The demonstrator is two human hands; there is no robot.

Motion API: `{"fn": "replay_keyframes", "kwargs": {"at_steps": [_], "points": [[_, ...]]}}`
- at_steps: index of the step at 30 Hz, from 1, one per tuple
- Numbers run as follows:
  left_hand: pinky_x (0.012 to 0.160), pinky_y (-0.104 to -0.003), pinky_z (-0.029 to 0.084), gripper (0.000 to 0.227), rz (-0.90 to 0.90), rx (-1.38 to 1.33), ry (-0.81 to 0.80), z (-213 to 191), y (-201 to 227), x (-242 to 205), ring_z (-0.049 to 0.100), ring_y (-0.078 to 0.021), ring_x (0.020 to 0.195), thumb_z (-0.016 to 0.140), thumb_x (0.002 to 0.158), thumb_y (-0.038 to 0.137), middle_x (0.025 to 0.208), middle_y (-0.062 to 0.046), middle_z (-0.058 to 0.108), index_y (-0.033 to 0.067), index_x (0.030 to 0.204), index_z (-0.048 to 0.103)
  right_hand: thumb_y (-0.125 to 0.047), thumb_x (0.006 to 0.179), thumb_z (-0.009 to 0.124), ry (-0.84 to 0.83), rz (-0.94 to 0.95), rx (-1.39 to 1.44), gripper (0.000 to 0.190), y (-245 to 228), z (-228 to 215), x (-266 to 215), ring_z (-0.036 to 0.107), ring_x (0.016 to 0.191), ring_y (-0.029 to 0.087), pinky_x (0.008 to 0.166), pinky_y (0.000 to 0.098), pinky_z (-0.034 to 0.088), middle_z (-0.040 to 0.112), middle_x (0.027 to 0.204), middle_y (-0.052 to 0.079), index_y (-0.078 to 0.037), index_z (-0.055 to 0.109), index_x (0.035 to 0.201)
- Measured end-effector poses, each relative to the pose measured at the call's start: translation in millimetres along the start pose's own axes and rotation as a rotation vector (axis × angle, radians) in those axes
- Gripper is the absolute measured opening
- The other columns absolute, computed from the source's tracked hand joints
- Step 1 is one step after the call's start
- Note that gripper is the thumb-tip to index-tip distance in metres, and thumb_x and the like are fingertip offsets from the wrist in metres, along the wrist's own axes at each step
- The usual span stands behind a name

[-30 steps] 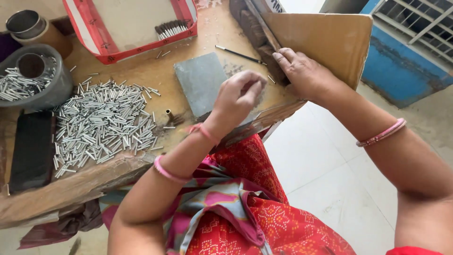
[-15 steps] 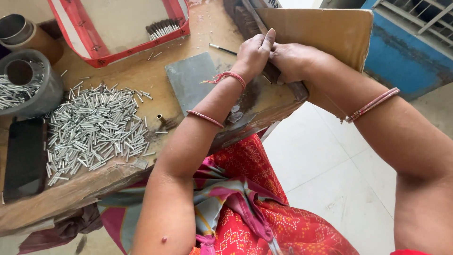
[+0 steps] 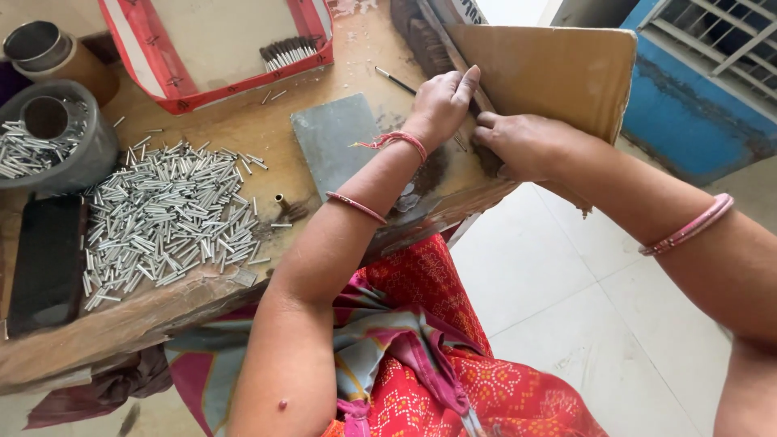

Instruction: The person picks small metal tubes one at a time from a pile on the workbench, arranges them on a flat stone slab, and places finished pieces into a red tray. They occasionally handle a small brass fitting on the slab and reposition pieces by hand.

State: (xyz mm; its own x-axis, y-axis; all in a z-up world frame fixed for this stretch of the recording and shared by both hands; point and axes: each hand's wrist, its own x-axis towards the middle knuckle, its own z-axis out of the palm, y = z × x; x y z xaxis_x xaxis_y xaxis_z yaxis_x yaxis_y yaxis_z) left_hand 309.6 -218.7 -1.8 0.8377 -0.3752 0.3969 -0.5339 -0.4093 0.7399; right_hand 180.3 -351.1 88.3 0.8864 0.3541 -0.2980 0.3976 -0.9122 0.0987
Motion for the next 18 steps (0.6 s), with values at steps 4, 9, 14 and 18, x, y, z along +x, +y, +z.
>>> {"fn": "replay_keyframes", "kwargs": {"at_steps": [4,9,14,18], "points": [[0.087,-0.049,0.049,0.047,0.055,0.000,0.078,-20,29,-24,0.064,-0.0415,0.096,0.050,0.102,0.043,0.095,-0.020,0.070,0.0036,0.086,0.068,-0.013,0.070,0.085,0.023,-0.004,0.017,0.074,2,0,8,0.065,0.114,0.034,0.095,0.0424,0.055,0.048,0.145,0.012,-0.005,0.054,0.136],[0.084,-0.045,0.051,0.024,0.089,-0.138,0.147,-46,68,-74,0.065,-0.0367,0.093,0.060,0.098,0.024,0.095,-0.018,0.068,0.0025,0.092,0.069,-0.019,0.057,0.095,-0.011,-0.029,0.045,0.102,4,-6,23,0.060,0.117,0.035,0.100,0.0396,0.051,0.042,0.146,0.013,-0.002,0.046,0.144],[0.077,-0.036,0.055,0.010,0.039,-0.273,0.094,-79,88,-125,0.069,-0.0254,0.084,0.064,0.094,0.010,0.093,-0.012,0.069,0.0019,0.095,0.070,-0.020,0.063,0.093,-0.072,-0.003,0.021,0.081,-2,-13,13,0.061,0.117,0.033,0.100,0.0402,0.052,0.050,0.137,0.011,-0.007,0.056,0.133],[0.075,-0.029,0.056,0.008,0.087,-0.311,0.099,-119,97,-157,0.069,-0.0186,0.082,0.067,0.091,-0.001,0.094,-0.009,0.069,0.0023,0.097,0.070,-0.016,0.068,0.087,0.070,-0.025,0.117,0.059,7,2,3,0.063,0.112,0.033,0.095,0.0427,0.053,0.059,0.125,0.008,-0.009,0.065,0.122]]}}
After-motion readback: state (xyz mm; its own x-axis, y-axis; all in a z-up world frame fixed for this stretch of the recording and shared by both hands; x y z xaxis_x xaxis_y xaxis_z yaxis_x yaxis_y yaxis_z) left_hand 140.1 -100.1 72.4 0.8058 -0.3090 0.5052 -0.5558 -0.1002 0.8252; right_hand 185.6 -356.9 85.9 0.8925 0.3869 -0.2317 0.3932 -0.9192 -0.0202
